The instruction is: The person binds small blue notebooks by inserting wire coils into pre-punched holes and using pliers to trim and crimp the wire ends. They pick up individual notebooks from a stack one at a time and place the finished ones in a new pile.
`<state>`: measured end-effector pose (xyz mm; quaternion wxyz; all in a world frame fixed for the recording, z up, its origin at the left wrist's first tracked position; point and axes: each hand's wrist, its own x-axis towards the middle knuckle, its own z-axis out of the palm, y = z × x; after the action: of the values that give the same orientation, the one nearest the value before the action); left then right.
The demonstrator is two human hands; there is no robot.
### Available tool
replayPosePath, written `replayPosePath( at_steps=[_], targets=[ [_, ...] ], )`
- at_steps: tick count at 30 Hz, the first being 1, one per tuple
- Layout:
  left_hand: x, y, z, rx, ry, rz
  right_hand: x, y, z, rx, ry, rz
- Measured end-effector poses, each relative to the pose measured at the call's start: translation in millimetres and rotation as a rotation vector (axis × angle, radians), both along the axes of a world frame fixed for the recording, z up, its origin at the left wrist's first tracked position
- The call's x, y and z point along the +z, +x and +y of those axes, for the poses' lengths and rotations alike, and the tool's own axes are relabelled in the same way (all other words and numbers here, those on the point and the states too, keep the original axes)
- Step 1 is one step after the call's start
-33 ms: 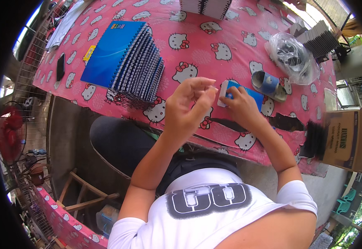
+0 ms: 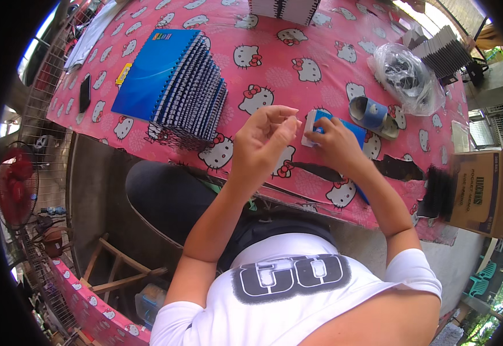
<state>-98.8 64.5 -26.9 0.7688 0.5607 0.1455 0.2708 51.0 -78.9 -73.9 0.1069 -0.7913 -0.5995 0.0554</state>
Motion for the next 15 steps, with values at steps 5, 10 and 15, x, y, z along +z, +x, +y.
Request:
replayPosePath(
  at_steps=[5,10,15],
  targets=[
    [-43,14,-2,-0.065,-0.161,0.102,17,15,5,0.117,-0.07,0.085],
    [-59,20,-8,-0.117,-0.192,0.213,17,22,4,0.139,-0.037,0.157],
    [-64,29,-11,-0.146,-0.206,0.257,12,31,2,0.14,0.017,0.224]
  ],
)
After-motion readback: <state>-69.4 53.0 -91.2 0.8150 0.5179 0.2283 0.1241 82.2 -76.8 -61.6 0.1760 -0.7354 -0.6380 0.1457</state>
